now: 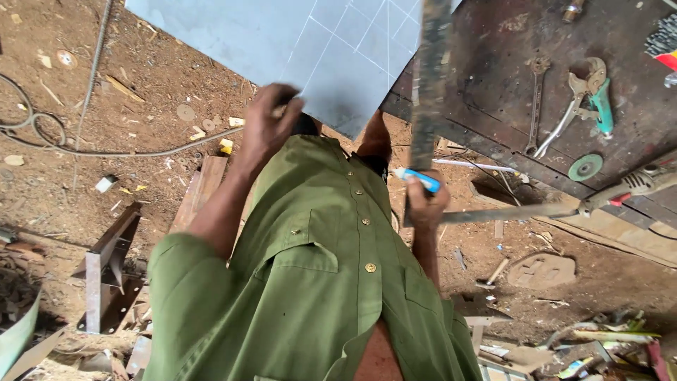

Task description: The person measures and marks a metal sheet with a tape measure, ruler, and blue marker. They draw straight lines and a grid pattern on the sheet to prepare it for cutting or fabrication.

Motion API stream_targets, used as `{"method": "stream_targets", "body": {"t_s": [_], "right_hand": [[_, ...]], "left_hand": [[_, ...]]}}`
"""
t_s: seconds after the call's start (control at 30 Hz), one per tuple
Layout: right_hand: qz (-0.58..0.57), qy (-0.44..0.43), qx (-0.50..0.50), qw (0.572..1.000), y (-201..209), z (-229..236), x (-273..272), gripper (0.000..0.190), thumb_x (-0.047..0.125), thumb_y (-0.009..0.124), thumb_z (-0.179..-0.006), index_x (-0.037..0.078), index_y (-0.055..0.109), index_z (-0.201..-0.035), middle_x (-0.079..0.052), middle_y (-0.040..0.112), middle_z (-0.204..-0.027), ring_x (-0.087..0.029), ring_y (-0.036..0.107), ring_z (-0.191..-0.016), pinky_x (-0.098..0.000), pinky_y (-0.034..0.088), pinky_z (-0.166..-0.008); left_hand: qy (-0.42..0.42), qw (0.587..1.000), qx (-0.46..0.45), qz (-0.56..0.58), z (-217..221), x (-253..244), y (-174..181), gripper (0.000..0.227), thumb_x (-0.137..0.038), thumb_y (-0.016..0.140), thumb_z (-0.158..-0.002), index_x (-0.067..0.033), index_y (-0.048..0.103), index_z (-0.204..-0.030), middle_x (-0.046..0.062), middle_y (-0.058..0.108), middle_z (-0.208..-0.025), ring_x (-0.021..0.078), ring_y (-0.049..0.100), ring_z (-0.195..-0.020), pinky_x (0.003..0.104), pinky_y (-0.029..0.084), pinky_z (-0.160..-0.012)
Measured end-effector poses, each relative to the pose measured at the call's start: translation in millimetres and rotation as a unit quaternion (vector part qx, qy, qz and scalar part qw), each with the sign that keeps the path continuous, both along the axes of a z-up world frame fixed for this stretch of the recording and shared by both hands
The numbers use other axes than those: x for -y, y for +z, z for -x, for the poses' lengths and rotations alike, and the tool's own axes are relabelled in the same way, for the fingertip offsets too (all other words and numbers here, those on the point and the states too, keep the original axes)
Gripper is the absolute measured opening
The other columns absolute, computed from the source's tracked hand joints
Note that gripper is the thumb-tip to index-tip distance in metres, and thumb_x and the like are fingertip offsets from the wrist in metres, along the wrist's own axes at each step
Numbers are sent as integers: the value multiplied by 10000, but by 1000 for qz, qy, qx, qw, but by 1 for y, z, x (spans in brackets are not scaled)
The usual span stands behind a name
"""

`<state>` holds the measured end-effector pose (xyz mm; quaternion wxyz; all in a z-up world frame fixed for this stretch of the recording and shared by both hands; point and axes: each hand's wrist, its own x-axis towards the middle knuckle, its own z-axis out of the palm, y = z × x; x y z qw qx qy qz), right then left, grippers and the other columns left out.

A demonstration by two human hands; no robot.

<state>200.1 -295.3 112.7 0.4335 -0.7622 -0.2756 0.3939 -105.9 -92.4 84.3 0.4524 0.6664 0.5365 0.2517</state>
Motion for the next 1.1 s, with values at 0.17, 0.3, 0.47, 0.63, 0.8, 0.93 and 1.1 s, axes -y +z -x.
{"method": "stream_targets", "body": {"t_s": [0.17,0.3,0.47,0.63,0.8,0.93,1.1], "right_hand": [[-40,31,160,986,31,-76,-6,125,109,830,-872,84,708,-875,-105,618,-690,-185,587,-660,-333,479,-653],[-37,27,223,974,46,-95,-22,159,160,843,-894,88,709,-848,-72,576,-645,-136,547,-660,-304,457,-643],[-74,41,248,965,13,-95,-14,148,161,845,-868,87,718,-847,-123,602,-692,-220,626,-676,-324,486,-695],[-117,-29,127,984,6,-53,-18,151,109,797,-850,82,655,-808,-63,601,-692,-134,551,-701,-302,466,-684],[-91,-32,145,985,-4,-41,-5,171,139,822,-853,75,674,-796,-77,586,-647,-122,533,-685,-320,449,-633],[-49,-13,165,985,-2,-38,-4,181,210,830,-857,105,698,-793,-61,555,-601,-108,538,-636,-308,437,-591],[-47,-7,150,988,1,-28,-6,166,194,820,-866,106,689,-815,-69,567,-644,-108,519,-663,-294,456,-621]], "left_hand": [[190,951,103,222,42,60,-24,289,-241,800,-993,-71,692,-1200,106,701,-869,164,643,-769,323,521,-610],[239,900,182,316,34,69,-35,444,-294,822,-952,-15,647,-1251,132,717,-903,177,700,-800,262,601,-582],[247,873,258,332,11,58,-44,492,-273,834,-920,16,630,-1263,131,738,-923,178,743,-800,252,630,-555],[335,815,318,349,-4,38,-38,226,-200,692,-998,10,646,-1067,168,739,-799,225,766,-665,340,666,-517],[285,855,253,352,-25,34,-52,208,-235,695,-1021,-31,654,-1023,179,747,-811,234,768,-686,366,672,-547],[246,875,223,353,-56,9,-22,221,-201,625,-1005,19,636,-985,158,702,-743,190,721,-617,279,606,-428],[178,906,149,355,-71,2,-41,281,-267,614,-1007,6,680,-1001,145,710,-706,185,687,-530,275,568,-379]]}}
